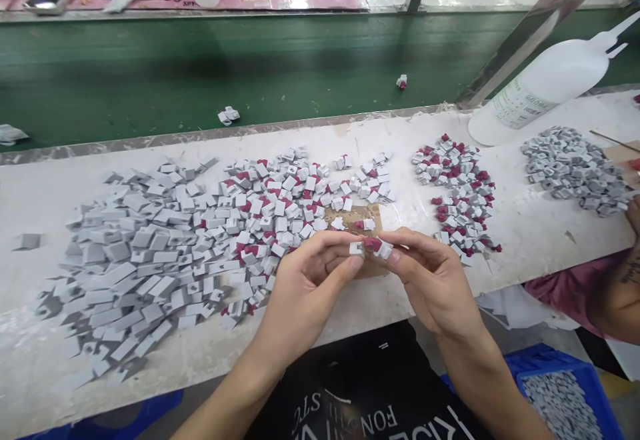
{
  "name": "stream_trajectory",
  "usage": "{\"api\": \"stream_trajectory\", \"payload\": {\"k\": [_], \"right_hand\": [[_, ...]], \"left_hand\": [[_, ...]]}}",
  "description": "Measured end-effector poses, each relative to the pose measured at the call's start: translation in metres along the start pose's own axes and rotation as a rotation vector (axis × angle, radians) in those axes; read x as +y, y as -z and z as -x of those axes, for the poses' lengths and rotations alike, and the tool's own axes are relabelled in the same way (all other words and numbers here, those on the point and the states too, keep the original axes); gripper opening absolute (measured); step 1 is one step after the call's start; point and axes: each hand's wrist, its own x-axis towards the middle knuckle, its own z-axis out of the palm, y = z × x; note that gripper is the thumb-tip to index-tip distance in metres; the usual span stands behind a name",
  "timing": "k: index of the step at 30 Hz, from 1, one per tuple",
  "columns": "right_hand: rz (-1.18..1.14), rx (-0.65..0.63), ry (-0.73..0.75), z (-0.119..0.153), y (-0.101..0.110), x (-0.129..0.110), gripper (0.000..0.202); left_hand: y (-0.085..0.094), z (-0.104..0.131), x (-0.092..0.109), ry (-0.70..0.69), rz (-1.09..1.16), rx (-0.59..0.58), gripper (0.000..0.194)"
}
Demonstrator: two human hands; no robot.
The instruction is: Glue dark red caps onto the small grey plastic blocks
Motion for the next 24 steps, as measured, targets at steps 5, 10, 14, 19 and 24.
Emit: {"api": "stream_trajectory", "payload": {"k": [5,10,14,19,24], "right_hand": [[0.152,-0.04,0.061,0.002,0.002,-0.002,0.014],[0.247,-0.071,0.094,0.0,0.003,-0.012,0.015],[0.243,-0.116,0.111,-0.012,0.005,-0.026,0.016],[0.481,-0.147,0.108,-0.086,0.009,-0.04,0.027],[0.933,0.235,0.242,-0.237,0.008,-0.045,0.048]], "left_hand": [[0.001,-0.002,-0.004,0.004,-0.043,-0.014,0.012],[0.003,-0.004,-0.002,-0.087,-0.13,-0.068,0.014],[0.008,-0.018,0.015,-0.196,-0.291,-0.133,0.018],[0.018,-0.084,0.049,-0.188,-0.558,-0.112,0.015],[0.028,-0.201,0.064,-0.172,-0.69,0.221,0.015]]}}
